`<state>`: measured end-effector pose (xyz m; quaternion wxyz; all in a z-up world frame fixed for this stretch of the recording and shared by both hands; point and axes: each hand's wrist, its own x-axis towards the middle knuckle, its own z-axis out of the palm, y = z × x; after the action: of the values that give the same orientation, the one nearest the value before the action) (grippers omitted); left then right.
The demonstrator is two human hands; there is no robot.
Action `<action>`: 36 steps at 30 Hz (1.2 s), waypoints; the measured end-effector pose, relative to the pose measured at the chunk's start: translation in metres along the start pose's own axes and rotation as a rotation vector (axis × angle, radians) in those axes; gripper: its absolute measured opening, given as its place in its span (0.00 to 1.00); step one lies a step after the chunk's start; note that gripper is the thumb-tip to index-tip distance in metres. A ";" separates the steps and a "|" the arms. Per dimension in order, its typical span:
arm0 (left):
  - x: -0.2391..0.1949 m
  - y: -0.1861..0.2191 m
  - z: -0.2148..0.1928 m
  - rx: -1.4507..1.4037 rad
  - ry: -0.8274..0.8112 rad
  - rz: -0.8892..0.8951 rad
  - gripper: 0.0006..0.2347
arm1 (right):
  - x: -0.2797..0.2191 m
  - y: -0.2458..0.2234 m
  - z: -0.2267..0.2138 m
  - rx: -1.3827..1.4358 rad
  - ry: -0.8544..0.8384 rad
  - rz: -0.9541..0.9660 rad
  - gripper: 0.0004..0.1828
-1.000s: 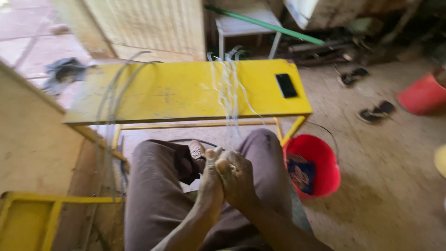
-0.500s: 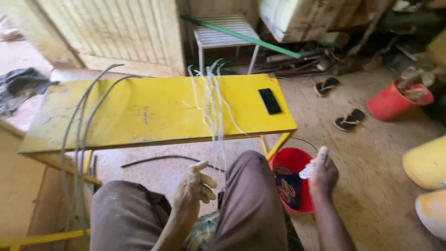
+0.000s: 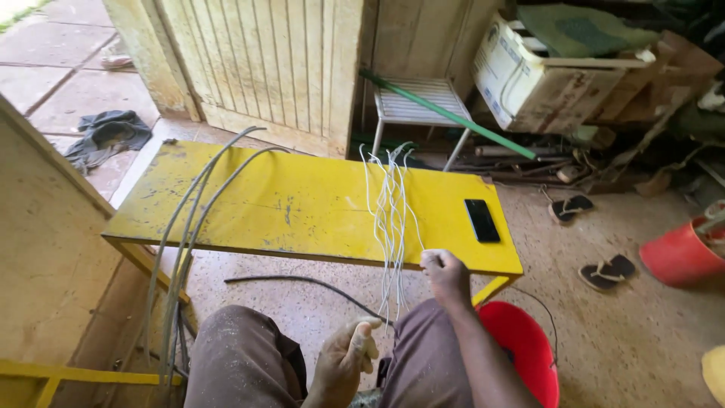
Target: A person is manually bending thin metal rods one by one and placing them into a red bucket.
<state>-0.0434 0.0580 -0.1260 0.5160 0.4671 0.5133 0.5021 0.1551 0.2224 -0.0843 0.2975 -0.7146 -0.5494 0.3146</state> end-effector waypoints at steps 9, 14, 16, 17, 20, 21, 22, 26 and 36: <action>0.007 0.007 -0.013 0.038 0.078 -0.052 0.14 | 0.023 0.025 0.107 -0.150 0.051 -0.013 0.11; 0.011 0.001 -0.014 0.044 0.073 -0.154 0.12 | 0.028 0.037 0.093 -0.015 0.182 -0.004 0.07; 0.016 0.002 -0.014 0.006 0.066 -0.191 0.11 | 0.036 0.043 0.087 0.049 0.218 0.015 0.06; 0.018 0.001 -0.014 0.037 0.057 -0.210 0.11 | 0.041 0.048 0.086 0.041 0.292 -0.017 0.07; 0.021 -0.006 -0.013 0.063 0.045 -0.220 0.11 | 0.055 0.063 0.084 -0.044 0.383 -0.049 0.09; 0.022 -0.008 -0.012 0.064 0.040 -0.208 0.11 | 0.059 0.067 0.083 -0.115 0.402 -0.047 0.11; 0.022 -0.012 -0.011 0.063 0.041 -0.211 0.11 | 0.064 0.070 0.082 -0.116 0.400 -0.047 0.11; 0.027 -0.024 -0.010 0.053 0.060 -0.154 0.10 | 0.081 0.083 0.085 -0.339 0.349 -0.062 0.18; 0.030 -0.022 -0.010 0.161 0.037 -0.245 0.11 | 0.083 0.056 0.101 -0.242 0.276 -0.232 0.18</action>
<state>-0.0536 0.0862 -0.1504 0.5249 0.4315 0.6144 0.4011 0.1266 0.2984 -0.2007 0.3162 -0.7135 -0.6156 0.1091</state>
